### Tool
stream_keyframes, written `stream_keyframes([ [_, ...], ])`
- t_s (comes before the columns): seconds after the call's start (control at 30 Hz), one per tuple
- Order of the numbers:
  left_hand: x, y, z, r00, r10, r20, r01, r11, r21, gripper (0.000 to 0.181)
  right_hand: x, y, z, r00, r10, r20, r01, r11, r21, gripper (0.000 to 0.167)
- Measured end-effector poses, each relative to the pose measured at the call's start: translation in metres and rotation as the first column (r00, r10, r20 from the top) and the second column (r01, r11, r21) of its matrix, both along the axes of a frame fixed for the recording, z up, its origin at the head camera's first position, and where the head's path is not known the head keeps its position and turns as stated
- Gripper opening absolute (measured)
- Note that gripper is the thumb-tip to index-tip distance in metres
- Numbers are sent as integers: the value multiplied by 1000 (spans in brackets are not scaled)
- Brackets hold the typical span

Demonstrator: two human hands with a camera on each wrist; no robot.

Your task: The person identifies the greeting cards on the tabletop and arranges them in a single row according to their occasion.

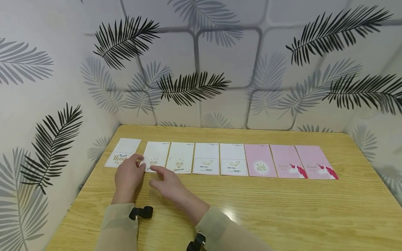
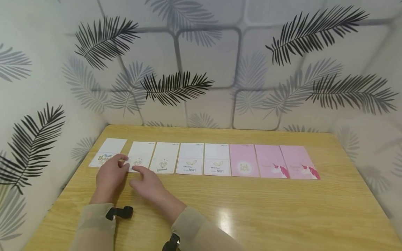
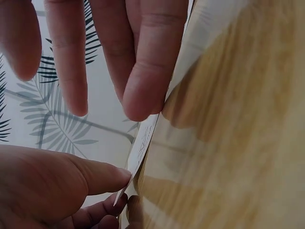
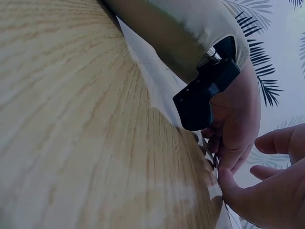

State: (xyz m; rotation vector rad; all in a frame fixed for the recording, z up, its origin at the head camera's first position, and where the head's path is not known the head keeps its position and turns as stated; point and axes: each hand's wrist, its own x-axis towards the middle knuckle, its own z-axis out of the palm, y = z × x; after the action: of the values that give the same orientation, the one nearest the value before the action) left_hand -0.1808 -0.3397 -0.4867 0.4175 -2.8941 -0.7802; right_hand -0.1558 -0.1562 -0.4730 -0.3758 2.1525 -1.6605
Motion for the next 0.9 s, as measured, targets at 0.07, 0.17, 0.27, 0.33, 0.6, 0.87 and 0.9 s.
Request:
stream_keyframes([
  [0.07, 0, 0, 0, 1000, -2, 1, 2, 1000, -6, 31, 0, 0, 0, 1000, 2, 0, -2, 1000, -6, 56],
  [0.17, -1, 0, 0, 1000, -2, 0, 2, 1000, -18, 31, 0, 1, 0, 1000, 4, 6, -4, 1000, -16, 56],
  [0.27, -1, 1, 0, 1000, 1, 2, -1, 1000, -17, 31, 1, 1, 1, 1000, 7, 8, -6, 1000, -19, 56],
  [0.33, -1, 1, 0, 1000, 3, 5, -2, 1000, -16, 31, 1, 2, 2, 1000, 8, 11, -8, 1000, -16, 56],
  [0.6, 2, 3, 3, 1000, -6, -3, 6, 1000, -15, 31, 0, 2, 2, 1000, 13, -4, -13, 1000, 2, 57],
  [0.87, 3, -3, 7, 998, 34, -44, -33, 999, 12, 37, 0, 3, 6, 999, 13, -34, -13, 1000, -26, 56],
  [0.9, 4, -5, 8, 998, 41, -46, -41, 999, 14, 38, 0, 3, 6, 999, 13, -34, -14, 1000, -27, 56],
])
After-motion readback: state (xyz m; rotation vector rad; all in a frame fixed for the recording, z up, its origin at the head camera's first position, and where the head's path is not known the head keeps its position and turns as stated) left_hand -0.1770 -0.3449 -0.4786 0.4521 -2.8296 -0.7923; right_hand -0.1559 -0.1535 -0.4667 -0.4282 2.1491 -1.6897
